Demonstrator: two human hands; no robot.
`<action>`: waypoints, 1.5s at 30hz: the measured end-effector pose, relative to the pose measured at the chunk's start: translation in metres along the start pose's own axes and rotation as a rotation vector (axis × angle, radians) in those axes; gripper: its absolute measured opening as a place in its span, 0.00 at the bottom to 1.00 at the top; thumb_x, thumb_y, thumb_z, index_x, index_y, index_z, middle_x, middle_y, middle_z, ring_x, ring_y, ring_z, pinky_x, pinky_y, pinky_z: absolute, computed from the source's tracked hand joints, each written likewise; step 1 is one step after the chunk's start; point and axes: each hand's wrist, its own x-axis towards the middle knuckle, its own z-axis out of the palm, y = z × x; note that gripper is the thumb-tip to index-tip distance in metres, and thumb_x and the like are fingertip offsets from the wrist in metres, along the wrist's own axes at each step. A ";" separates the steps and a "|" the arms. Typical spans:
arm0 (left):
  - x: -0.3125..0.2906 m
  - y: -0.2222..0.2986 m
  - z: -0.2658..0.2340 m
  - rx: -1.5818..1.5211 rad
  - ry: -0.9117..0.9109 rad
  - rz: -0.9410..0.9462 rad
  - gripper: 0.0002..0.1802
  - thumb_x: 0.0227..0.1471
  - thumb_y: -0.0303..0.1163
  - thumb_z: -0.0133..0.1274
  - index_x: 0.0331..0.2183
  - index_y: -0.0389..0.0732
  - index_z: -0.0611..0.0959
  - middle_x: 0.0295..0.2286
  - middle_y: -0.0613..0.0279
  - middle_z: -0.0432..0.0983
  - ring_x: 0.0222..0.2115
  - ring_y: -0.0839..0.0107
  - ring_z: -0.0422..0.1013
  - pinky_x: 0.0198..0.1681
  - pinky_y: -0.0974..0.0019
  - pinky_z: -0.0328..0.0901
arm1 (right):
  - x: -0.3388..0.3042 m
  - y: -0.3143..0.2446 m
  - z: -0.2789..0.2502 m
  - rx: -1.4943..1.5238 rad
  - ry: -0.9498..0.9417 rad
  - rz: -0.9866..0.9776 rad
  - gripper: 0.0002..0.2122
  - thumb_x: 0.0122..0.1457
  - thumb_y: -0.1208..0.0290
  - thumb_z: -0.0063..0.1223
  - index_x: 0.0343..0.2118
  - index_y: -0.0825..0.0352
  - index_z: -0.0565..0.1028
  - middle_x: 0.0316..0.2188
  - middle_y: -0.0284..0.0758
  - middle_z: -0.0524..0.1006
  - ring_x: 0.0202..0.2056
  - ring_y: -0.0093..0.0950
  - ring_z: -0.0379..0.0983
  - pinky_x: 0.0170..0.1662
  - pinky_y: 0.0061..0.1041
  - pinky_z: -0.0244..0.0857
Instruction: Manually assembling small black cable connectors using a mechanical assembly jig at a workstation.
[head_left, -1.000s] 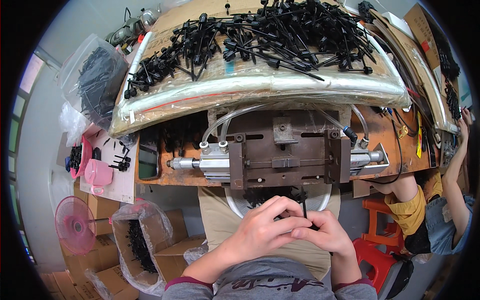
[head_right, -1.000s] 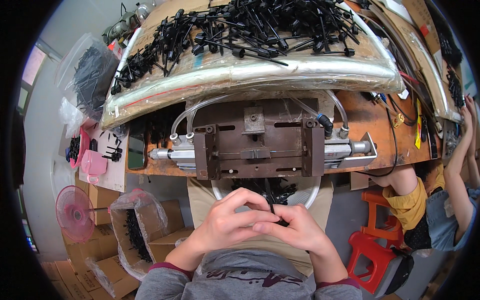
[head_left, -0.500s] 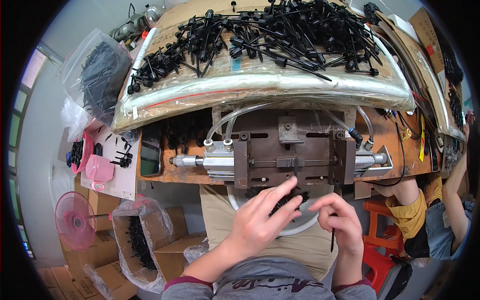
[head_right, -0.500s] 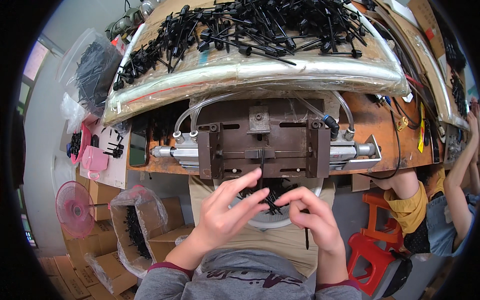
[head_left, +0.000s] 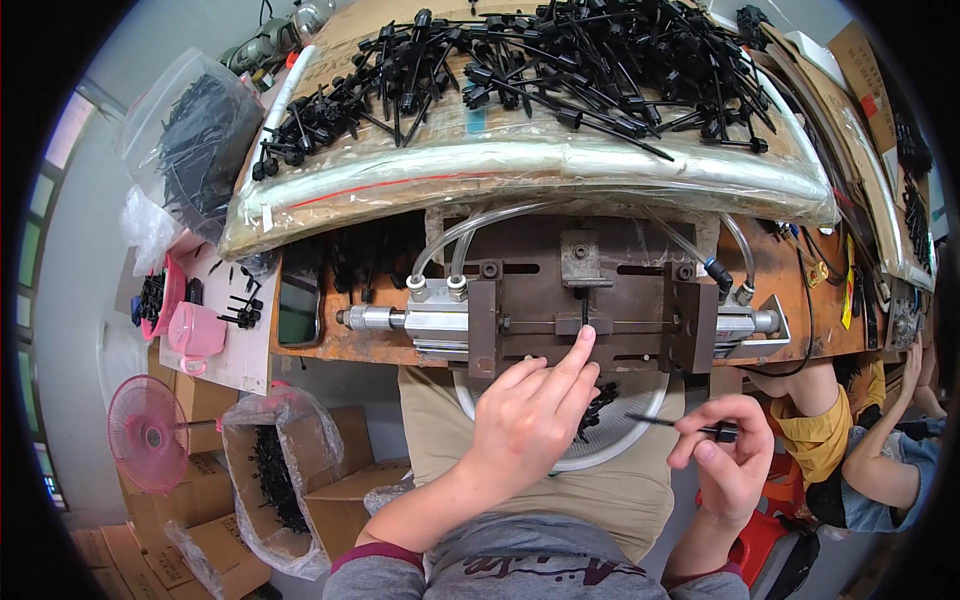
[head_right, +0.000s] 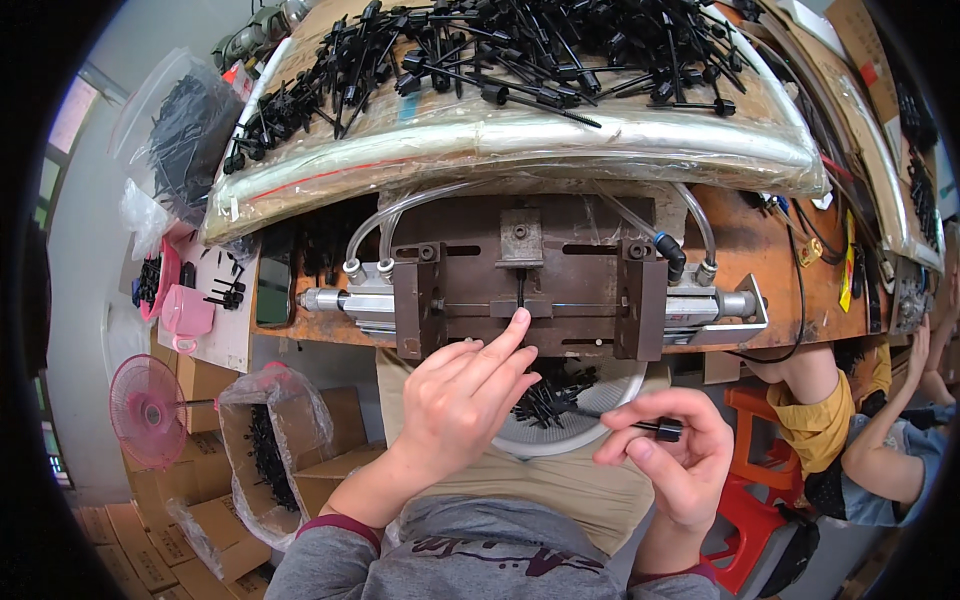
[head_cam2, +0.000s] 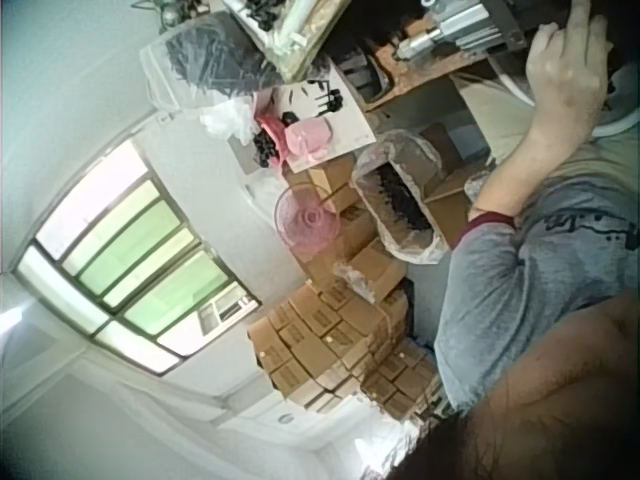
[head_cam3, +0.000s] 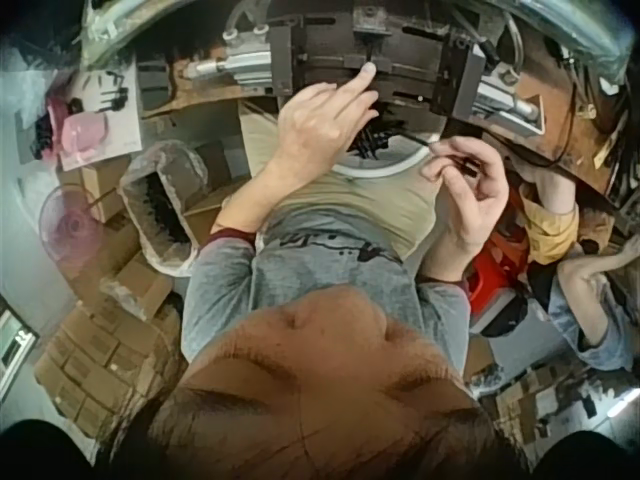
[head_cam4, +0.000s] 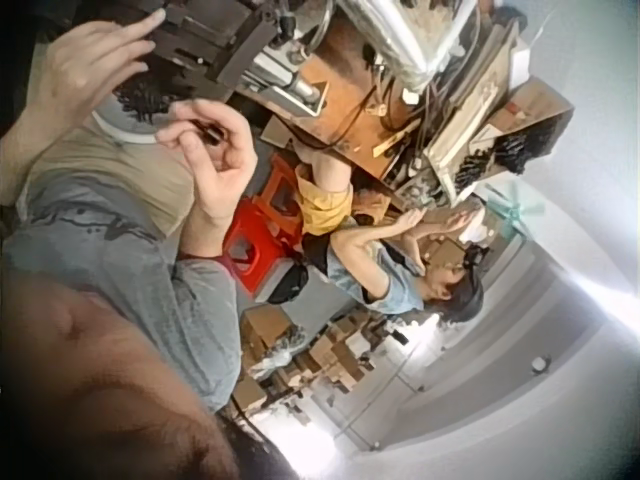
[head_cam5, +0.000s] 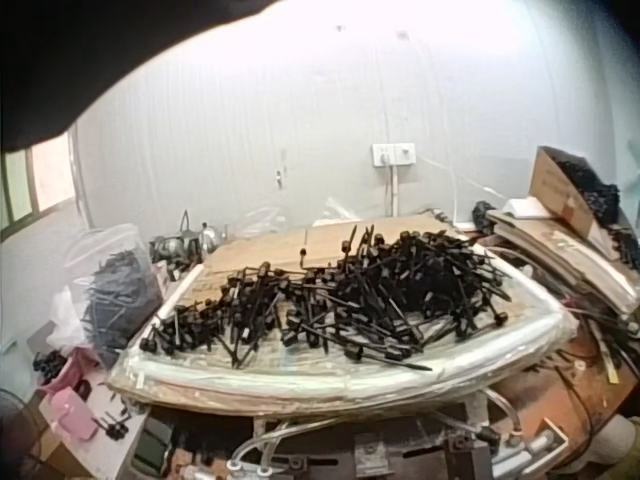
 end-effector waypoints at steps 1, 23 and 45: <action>0.000 0.000 0.001 0.001 0.000 -0.001 0.12 0.41 0.30 0.65 0.31 0.38 0.84 0.46 0.57 0.78 0.25 0.70 0.75 0.34 0.69 0.70 | 0.000 0.003 -0.001 -0.024 0.012 -0.079 0.18 0.53 0.83 0.52 0.48 0.81 0.68 0.36 0.55 0.76 0.28 0.38 0.79 0.33 0.29 0.75; -0.024 0.001 -0.032 -0.343 -0.301 0.018 0.14 0.40 0.31 0.64 0.33 0.40 0.83 0.44 0.59 0.78 0.24 0.69 0.75 0.27 0.69 0.69 | 0.038 0.026 0.033 -1.095 -0.238 -0.575 0.12 0.44 0.82 0.64 0.34 0.73 0.77 0.47 0.46 0.75 0.42 0.39 0.77 0.42 0.31 0.72; -0.098 -0.003 0.043 -0.547 -0.719 -0.180 0.21 0.44 0.35 0.61 0.43 0.43 0.80 0.49 0.61 0.74 0.39 0.59 0.76 0.37 0.61 0.73 | 0.052 0.038 0.056 -1.548 -0.312 -0.634 0.12 0.43 0.74 0.64 0.33 0.66 0.77 0.47 0.37 0.78 0.18 0.24 0.68 0.25 0.21 0.64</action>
